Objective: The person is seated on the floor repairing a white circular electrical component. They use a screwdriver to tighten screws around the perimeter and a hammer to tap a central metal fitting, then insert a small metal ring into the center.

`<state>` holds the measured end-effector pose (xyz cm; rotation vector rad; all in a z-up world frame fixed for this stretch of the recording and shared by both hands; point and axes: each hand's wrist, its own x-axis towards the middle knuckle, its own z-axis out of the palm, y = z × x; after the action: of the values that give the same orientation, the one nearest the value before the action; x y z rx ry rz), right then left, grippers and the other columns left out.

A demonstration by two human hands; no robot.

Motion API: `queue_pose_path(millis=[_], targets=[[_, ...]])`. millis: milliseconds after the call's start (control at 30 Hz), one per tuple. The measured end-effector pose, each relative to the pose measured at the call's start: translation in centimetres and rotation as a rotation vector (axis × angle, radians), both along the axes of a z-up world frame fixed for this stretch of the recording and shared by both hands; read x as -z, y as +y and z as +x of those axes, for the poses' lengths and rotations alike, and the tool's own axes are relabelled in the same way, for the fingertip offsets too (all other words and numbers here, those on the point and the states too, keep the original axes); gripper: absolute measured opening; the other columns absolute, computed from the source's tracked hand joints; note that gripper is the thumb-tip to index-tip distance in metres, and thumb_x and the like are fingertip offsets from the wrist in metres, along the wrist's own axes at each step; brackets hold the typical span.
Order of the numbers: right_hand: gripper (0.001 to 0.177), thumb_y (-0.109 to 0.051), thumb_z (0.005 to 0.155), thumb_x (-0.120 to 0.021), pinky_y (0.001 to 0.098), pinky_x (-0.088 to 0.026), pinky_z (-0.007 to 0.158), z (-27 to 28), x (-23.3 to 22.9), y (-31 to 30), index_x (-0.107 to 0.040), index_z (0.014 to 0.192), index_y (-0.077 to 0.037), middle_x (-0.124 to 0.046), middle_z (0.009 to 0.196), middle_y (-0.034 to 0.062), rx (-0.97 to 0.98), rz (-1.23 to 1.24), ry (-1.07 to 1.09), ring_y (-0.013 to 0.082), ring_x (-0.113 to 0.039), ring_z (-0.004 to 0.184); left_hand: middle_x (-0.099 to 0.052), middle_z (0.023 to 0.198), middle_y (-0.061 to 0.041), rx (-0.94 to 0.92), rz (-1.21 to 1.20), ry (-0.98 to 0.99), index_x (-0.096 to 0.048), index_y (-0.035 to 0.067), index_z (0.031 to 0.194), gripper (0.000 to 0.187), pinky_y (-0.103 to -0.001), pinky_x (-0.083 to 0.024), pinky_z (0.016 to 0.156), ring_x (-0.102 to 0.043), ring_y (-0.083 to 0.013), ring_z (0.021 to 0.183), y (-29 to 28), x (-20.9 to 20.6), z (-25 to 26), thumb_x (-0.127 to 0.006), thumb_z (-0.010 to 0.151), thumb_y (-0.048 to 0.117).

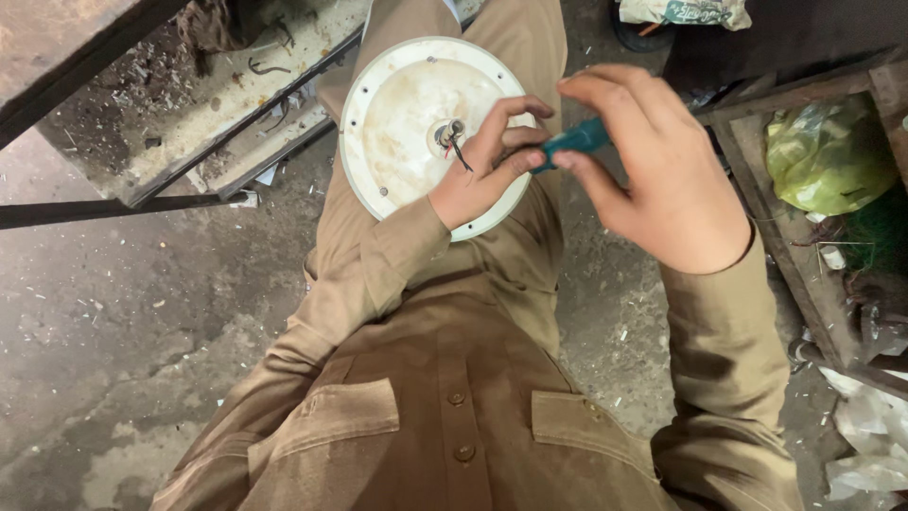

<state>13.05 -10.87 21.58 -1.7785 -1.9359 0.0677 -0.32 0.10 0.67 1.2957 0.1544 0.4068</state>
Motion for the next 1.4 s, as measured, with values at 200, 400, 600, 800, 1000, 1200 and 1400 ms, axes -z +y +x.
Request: queue_pose_path(millis=[200,400,600,800,1000,1200,1400], targets=[[0.039,-0.008,0.099,-0.082,0.0407,-0.052,0.074,-0.8,2.4,0.3,-0.059,0.129,0.003,-0.066,0.095,0.0167,0.121,-0.061,-0.046,0.0327,-0.065,0.087,-0.056,0.138,-0.012,0.023,0.103,-0.143,-0.046,0.006,0.140,0.039,-0.037,-0.049,0.115,-0.055,-0.0193,0.136,0.0,-0.9,0.0,-0.066,0.106,0.012],[0.045,-0.015,0.092,-0.085,0.0440,-0.052,0.076,-1.2,1.7,0.9,-0.061,0.126,0.004,-0.067,0.100,0.0196,0.142,-0.064,-0.079,0.0370,-0.064,0.090,-0.066,0.126,-0.010,-0.126,0.304,-0.025,-0.050,0.007,0.141,0.046,-0.035,-0.055,0.105,-0.065,-0.0175,0.120,0.1,-0.8,-0.5,-0.068,0.100,0.000],[0.041,-0.006,0.098,-0.078,0.0430,-0.053,0.089,0.7,0.5,0.4,-0.061,0.134,-0.001,-0.067,0.114,0.0167,0.023,-0.098,0.089,0.0368,-0.065,0.106,-0.062,0.134,-0.012,0.010,-0.044,-0.056,-0.045,0.002,0.142,0.033,-0.036,-0.051,0.111,-0.060,-0.0176,0.128,0.0,-0.3,-0.1,-0.058,0.111,0.003],[0.036,0.000,0.101,-0.070,0.0403,-0.055,0.090,0.8,2.4,0.0,-0.058,0.135,0.001,-0.063,0.122,0.0210,-0.022,-0.011,0.272,0.0359,-0.066,0.111,-0.058,0.141,-0.012,-0.077,0.348,-0.103,-0.057,0.002,0.137,0.026,-0.036,-0.047,0.116,-0.057,-0.0211,0.136,0.8,-0.6,-0.2,-0.058,0.111,0.005],[0.024,-0.009,0.104,-0.078,0.0412,-0.051,0.067,-1.0,4.9,-0.3,-0.066,0.123,-0.002,-0.066,0.092,0.0137,0.243,0.026,-0.057,0.0314,-0.068,0.079,-0.055,0.137,-0.009,-0.014,0.051,-0.200,-0.053,0.002,0.140,0.041,-0.034,-0.051,0.113,-0.058,-0.0205,0.129,0.4,-1.5,-0.2,-0.068,0.102,0.010],[0.034,-0.014,0.100,-0.080,0.0402,-0.050,0.062,-1.6,4.2,-0.1,-0.063,0.126,0.000,-0.066,0.088,0.0151,0.320,-0.062,0.024,0.0311,-0.067,0.073,-0.068,0.121,-0.010,-0.131,0.267,-0.078,-0.062,0.001,0.127,0.036,-0.033,-0.056,0.098,-0.068,-0.0207,0.112,-0.1,-0.9,-0.1,-0.076,0.095,0.009],[0.032,-0.003,0.104,-0.069,0.0384,-0.053,0.074,0.4,1.6,-0.8,-0.057,0.133,-0.003,-0.064,0.110,0.0144,-0.015,-0.024,0.092,0.0332,-0.067,0.090,-0.072,0.122,-0.010,-0.100,0.209,0.024,-0.061,0.000,0.135,0.028,-0.031,-0.055,0.100,-0.069,-0.0170,0.113,-0.1,-0.1,0.0,-0.059,0.109,0.011]])
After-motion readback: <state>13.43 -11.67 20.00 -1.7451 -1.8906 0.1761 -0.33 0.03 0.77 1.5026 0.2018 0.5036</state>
